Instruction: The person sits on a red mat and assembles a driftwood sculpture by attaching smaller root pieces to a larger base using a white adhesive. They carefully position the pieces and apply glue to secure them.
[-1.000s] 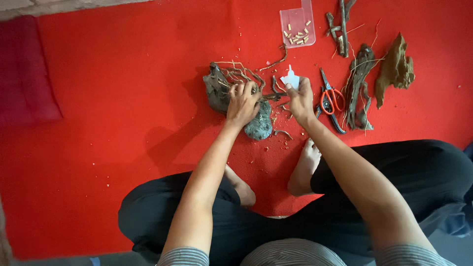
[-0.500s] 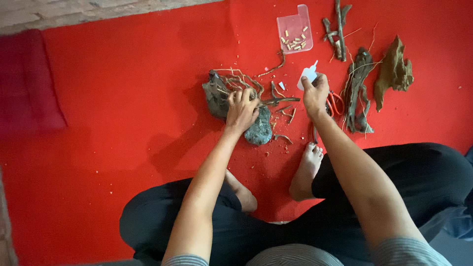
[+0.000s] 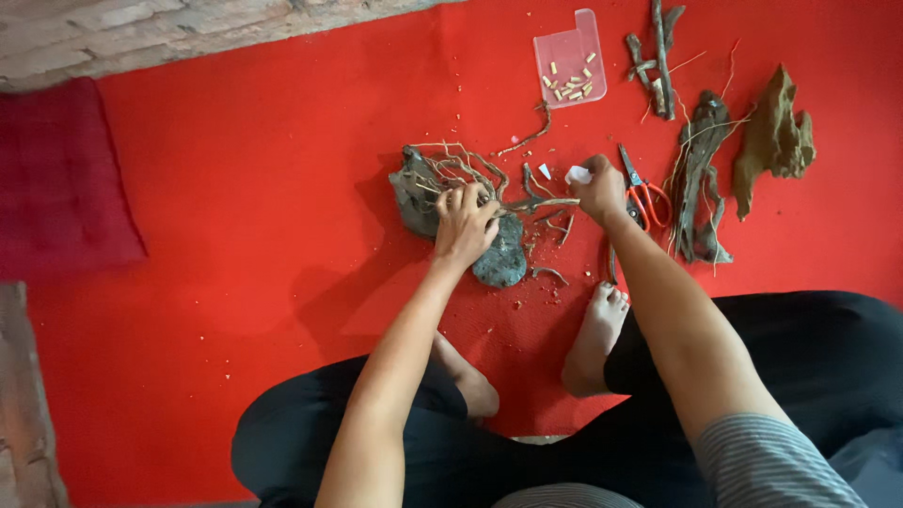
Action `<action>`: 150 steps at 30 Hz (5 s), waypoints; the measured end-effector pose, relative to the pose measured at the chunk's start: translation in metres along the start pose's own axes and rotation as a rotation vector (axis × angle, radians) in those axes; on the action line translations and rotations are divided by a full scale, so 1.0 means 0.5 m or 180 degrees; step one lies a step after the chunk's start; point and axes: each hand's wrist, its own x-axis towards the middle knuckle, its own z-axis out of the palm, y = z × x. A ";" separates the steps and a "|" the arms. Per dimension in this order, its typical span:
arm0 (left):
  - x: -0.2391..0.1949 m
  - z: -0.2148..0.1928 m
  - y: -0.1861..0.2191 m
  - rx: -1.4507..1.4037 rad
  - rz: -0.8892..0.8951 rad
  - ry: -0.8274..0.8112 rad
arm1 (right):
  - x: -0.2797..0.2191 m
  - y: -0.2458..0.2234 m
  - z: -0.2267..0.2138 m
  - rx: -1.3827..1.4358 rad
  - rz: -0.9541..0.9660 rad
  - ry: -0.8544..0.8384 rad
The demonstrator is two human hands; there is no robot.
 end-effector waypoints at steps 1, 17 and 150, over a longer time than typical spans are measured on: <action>0.001 -0.001 0.000 0.0006 0.0002 -0.0007 | 0.002 0.004 0.005 0.0007 0.0003 -0.0005; 0.000 -0.009 0.006 0.0042 -0.0025 0.0026 | -0.024 -0.020 -0.007 0.0055 -0.0032 -0.0171; -0.018 -0.659 0.136 -0.3571 -0.0351 0.2639 | -0.405 -0.439 -0.471 -0.0286 -0.4385 0.0811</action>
